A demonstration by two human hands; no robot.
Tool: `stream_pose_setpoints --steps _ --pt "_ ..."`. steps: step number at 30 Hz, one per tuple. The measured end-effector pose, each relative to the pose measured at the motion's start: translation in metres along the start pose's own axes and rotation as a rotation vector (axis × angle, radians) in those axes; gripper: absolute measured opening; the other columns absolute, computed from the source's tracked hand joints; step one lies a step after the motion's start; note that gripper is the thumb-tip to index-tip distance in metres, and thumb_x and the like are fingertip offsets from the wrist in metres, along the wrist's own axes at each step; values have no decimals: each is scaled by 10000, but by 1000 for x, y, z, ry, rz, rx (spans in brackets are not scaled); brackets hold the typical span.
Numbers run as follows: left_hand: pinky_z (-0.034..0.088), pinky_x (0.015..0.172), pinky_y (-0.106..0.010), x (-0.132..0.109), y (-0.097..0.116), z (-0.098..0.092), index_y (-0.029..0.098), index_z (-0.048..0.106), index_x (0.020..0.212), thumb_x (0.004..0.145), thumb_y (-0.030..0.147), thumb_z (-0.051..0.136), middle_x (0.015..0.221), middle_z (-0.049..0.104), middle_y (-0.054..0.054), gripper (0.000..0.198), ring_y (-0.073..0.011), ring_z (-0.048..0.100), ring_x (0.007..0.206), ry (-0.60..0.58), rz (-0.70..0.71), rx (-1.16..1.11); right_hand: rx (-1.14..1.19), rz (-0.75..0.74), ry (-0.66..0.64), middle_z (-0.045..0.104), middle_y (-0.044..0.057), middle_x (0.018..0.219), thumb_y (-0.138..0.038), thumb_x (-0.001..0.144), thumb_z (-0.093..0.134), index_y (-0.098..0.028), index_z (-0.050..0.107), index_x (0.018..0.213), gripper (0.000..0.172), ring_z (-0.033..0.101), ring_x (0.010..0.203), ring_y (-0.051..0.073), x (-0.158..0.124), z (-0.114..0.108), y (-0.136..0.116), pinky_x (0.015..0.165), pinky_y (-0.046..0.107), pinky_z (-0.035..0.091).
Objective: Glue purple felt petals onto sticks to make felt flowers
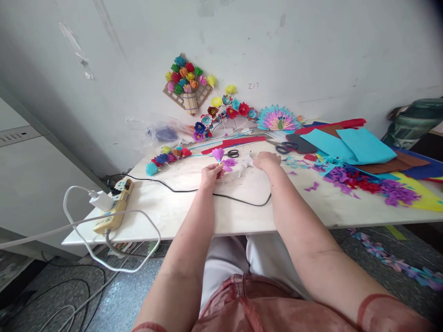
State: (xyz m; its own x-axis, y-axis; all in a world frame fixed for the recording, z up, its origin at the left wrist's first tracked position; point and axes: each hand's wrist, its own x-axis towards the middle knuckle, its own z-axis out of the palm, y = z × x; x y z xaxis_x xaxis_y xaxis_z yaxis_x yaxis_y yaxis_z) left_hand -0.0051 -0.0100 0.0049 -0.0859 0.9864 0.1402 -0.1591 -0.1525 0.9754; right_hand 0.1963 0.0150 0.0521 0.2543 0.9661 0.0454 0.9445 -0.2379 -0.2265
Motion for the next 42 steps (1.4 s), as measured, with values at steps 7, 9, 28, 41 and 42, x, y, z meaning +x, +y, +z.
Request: stream_pose_setpoints --steps 7,9,28,41,42 --pt "320 443 -207 0 0 1 125 629 666 514 431 755 567 599 -23 364 -63 454 449 15 -8 11 6 -77 -28 592 163 1128 -241 710 570 -169 587 1117 415 517 1090 283 4 14 0 860 405 370" --pt "319 443 -207 0 0 1 123 632 680 511 428 756 564 597 -22 370 -66 458 451 20 -13 7 26 -88 -11 596 164 1123 -248 710 576 -162 575 1129 428 534 1073 282 3 15 0 846 388 389" --pt "338 448 -206 0 1 1 122 647 679 510 405 757 547 597 -24 347 -72 465 458 70 -3 32 1119 -235 -69 436 -49 419 -242 634 616 -161 511 615 134 388 340 74 -1 5 3 351 207 302" --pt "326 443 -205 2 -2 0 124 630 663 497 396 765 542 601 -22 347 -69 458 446 89 -6 16 1230 -458 -363 482 -31 404 -296 588 688 -126 560 623 216 367 310 63 -5 -1 16 313 206 240" --pt "327 444 -206 2 -2 0 123 627 660 497 396 766 546 603 -24 347 -68 457 446 88 -9 15 1224 -466 -370 478 -31 398 -292 586 689 -128 556 606 211 364 310 63 -6 -2 15 315 208 242"
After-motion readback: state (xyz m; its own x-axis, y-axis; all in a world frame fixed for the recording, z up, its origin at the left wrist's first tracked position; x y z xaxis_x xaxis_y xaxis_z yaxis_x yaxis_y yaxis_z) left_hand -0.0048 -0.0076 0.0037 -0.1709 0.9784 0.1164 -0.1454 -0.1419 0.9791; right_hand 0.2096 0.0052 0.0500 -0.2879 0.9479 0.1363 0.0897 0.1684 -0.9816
